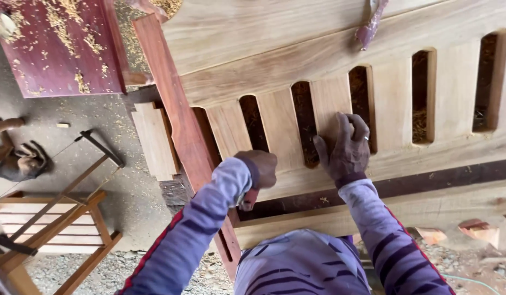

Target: The person files the inside edges of rectangular cutout slots in a wooden chair back panel, using a hand file with the other hand steadying the panel. They work slot by slot along the panel, smoothing the cut edges.

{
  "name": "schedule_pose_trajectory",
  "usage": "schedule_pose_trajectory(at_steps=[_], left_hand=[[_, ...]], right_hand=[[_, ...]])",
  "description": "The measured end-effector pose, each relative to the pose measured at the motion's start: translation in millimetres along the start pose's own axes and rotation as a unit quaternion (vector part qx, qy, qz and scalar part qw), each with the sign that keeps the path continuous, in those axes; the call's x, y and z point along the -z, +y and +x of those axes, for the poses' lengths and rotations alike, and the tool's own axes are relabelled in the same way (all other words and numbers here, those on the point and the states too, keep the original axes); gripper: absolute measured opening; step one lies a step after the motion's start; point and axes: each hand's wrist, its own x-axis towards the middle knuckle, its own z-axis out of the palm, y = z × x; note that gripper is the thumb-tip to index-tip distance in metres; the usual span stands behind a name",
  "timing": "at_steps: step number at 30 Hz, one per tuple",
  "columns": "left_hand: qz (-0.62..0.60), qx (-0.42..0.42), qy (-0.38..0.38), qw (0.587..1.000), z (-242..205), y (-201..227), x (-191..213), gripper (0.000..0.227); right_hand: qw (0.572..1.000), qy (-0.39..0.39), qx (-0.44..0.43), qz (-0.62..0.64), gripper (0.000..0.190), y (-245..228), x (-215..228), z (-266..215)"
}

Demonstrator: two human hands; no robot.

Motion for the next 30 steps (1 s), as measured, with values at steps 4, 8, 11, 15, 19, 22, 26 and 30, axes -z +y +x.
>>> schedule_pose_trajectory(at_steps=[4, 8, 11, 15, 19, 22, 26, 30], left_hand=[[-0.008, 0.006, -0.014, 1.000, 4.4, -6.9, -8.5, 0.030], [-0.001, 0.029, 0.005, 1.000, -1.0, 1.7, -0.4, 0.029], [-0.002, 0.032, 0.037, 0.999, -37.5, 4.8, -18.1, 0.029], [-0.027, 0.028, 0.142, 0.989, -51.1, 2.9, -40.9, 0.026], [-0.046, 0.070, 0.141, 0.987, -52.0, 16.9, -41.7, 0.027], [-0.041, 0.075, 0.150, 0.985, -59.0, 15.5, -46.6, 0.036], [-0.029, 0.051, 0.212, 0.975, -38.7, -1.0, -88.0, 0.046], [-0.027, 0.082, 0.254, 0.963, -60.2, 18.5, -91.7, 0.071]], right_hand=[[1.000, -0.009, -0.008, -0.004, 0.071, -0.4, -0.5, -5.2], [1.000, 0.003, 0.002, 0.001, 0.071, -2.3, 2.5, 2.7], [1.000, -0.005, -0.009, 0.009, 0.071, -2.3, -1.5, 1.9], [1.000, -0.004, -0.009, -0.002, 0.073, -2.0, 2.0, 0.2], [1.000, -0.004, 0.001, -0.001, 0.072, -3.0, 4.2, -1.1], [1.000, 0.002, -0.003, 0.008, 0.070, -0.5, 0.0, 3.6], [1.000, 0.000, 0.003, -0.004, 0.070, -3.0, 4.2, -4.4], [1.000, 0.004, 0.008, -0.001, 0.072, -2.5, 3.4, 3.6]])
